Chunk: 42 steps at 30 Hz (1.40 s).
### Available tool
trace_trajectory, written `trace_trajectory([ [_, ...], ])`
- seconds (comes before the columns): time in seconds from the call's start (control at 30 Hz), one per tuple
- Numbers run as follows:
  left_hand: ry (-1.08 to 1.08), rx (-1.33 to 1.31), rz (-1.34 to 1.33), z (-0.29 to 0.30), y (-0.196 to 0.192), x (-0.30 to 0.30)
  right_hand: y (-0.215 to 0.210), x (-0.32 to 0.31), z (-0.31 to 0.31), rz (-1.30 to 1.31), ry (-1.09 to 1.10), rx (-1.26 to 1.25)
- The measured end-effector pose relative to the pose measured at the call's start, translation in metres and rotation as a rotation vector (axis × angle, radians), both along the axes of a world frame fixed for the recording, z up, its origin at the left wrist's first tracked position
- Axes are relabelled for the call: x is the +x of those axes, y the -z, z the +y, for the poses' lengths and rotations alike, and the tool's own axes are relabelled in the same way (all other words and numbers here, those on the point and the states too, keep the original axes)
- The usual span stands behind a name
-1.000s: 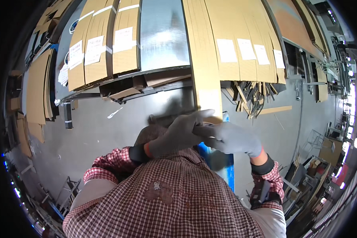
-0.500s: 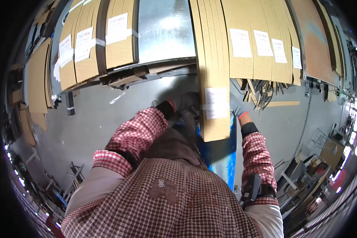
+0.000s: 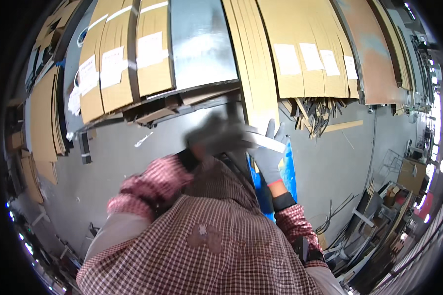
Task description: Applying product identification labels to cardboard packaging materials on a factory floor.
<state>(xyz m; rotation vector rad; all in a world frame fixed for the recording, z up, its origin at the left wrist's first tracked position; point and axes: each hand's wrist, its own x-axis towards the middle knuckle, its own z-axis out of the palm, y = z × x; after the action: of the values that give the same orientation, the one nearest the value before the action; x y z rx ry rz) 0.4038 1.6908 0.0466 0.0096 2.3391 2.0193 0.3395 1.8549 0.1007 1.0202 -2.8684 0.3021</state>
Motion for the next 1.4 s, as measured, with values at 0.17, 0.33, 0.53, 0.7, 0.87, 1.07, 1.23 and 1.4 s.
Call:
trace_trajectory([
  [0.17, -0.122, -0.484, -0.022, 0.037, -0.045, -0.062, -0.106, -0.043, -0.006, -0.777, 0.283, -0.794],
  [0.33, -0.122, -0.551, 0.088, 0.056, -0.002, -0.067, -0.077, -0.076, 0.006, -0.982, -0.202, 0.132],
  [0.53, -0.139, -0.632, -0.046, 0.056, -0.034, -0.060, -0.009, -0.177, 0.008, -0.473, -0.801, 0.507],
  [0.7, -0.356, -0.865, 0.436, 0.044, -0.051, -0.066, 0.094, -0.212, 0.066, -0.072, -0.765, 0.771],
  [0.87, -0.619, -0.222, -0.206, -0.017, -0.067, -0.054, 0.014, -0.164, 0.006, -0.569, -0.415, 0.100],
  [1.07, -0.410, -0.721, -0.081, 0.093, -0.037, 0.021, -0.035, -0.134, 0.052, -0.970, -0.468, 0.837],
  [1.23, -0.428, -0.317, -0.365, 0.022, -0.020, -0.046, -0.010, -0.133, 0.045, -0.489, -0.388, 0.575],
  [1.4, -0.115, 0.264, -0.191, -0.011, -0.130, 0.002, -0.151, -0.102, 0.006, -1.066, -0.548, -0.042],
])
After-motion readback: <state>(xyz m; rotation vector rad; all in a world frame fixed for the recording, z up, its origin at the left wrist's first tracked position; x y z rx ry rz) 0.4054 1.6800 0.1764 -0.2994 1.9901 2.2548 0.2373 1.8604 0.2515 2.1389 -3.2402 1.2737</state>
